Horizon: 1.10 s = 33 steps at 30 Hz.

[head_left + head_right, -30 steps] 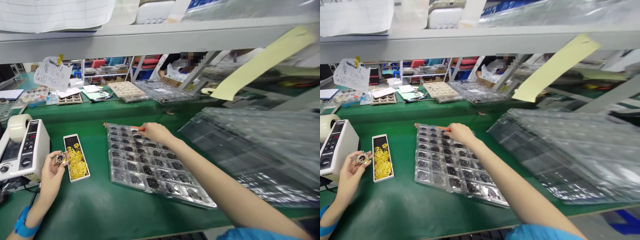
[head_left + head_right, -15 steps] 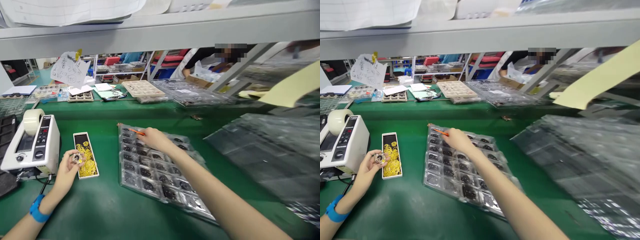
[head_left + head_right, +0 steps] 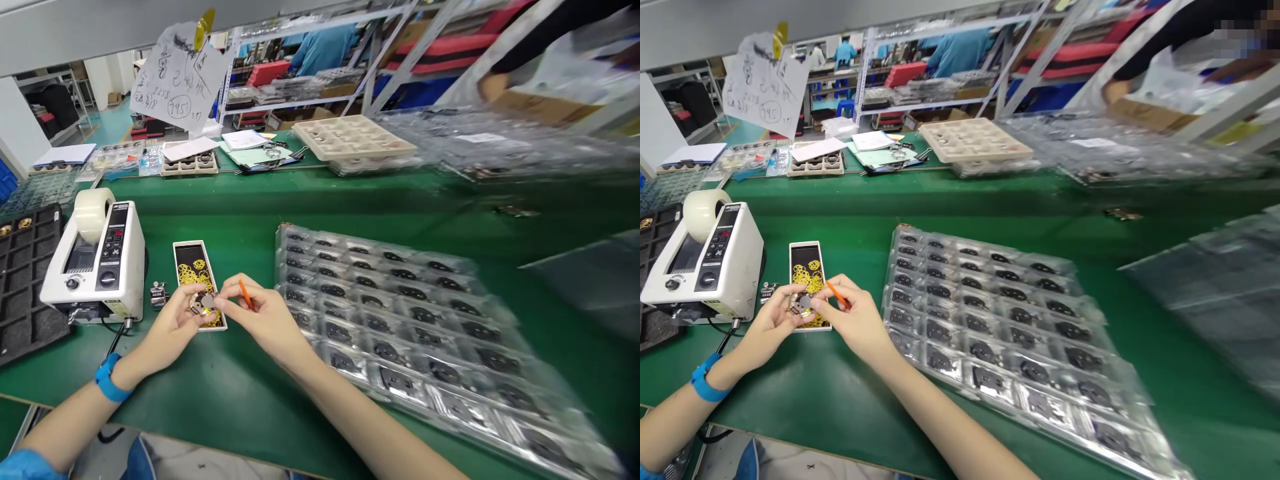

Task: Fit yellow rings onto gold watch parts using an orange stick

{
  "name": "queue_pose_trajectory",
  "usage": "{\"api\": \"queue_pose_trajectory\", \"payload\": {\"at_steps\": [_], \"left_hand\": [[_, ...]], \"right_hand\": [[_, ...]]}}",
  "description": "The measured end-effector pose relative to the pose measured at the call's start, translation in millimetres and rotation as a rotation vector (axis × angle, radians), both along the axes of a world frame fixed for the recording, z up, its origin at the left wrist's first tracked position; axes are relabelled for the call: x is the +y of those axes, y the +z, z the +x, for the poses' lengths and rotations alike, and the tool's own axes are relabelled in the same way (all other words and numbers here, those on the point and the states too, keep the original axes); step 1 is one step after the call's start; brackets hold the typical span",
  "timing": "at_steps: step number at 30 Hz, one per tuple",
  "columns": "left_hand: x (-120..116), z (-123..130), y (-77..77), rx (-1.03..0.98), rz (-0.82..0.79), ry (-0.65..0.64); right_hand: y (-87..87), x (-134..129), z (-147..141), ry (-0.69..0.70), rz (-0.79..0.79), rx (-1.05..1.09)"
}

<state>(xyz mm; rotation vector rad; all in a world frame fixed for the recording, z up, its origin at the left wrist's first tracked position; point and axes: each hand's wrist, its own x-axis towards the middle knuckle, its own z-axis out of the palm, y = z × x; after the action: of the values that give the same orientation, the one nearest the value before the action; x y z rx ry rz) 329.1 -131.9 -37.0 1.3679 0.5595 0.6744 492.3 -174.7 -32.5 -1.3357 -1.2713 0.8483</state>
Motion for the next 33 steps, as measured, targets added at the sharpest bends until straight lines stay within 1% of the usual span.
{"api": "queue_pose_trajectory", "payload": {"at_steps": [7, 15, 22, 29, 33], "left_hand": [[-1, 0, -0.2, -0.005, 0.041, -0.055], [-2, 1, -1.4, 0.002, 0.019, -0.040], [-4, 5, -8.4, 0.008, -0.004, 0.041], [-3, 8, -17.7, 0.049, 0.008, 0.157], [-3, 8, -19.6, 0.045, -0.017, 0.164]], "right_hand": [[1.8, -3, -3, 0.020, 0.026, -0.039], [-4.2, -1, -6, 0.001, 0.031, -0.081], [-15.3, -1, -16, -0.119, 0.108, -0.156], [-19.5, -4, -24, -0.135, 0.174, -0.267], [-20.5, -4, -24, -0.125, 0.176, -0.321]]}}
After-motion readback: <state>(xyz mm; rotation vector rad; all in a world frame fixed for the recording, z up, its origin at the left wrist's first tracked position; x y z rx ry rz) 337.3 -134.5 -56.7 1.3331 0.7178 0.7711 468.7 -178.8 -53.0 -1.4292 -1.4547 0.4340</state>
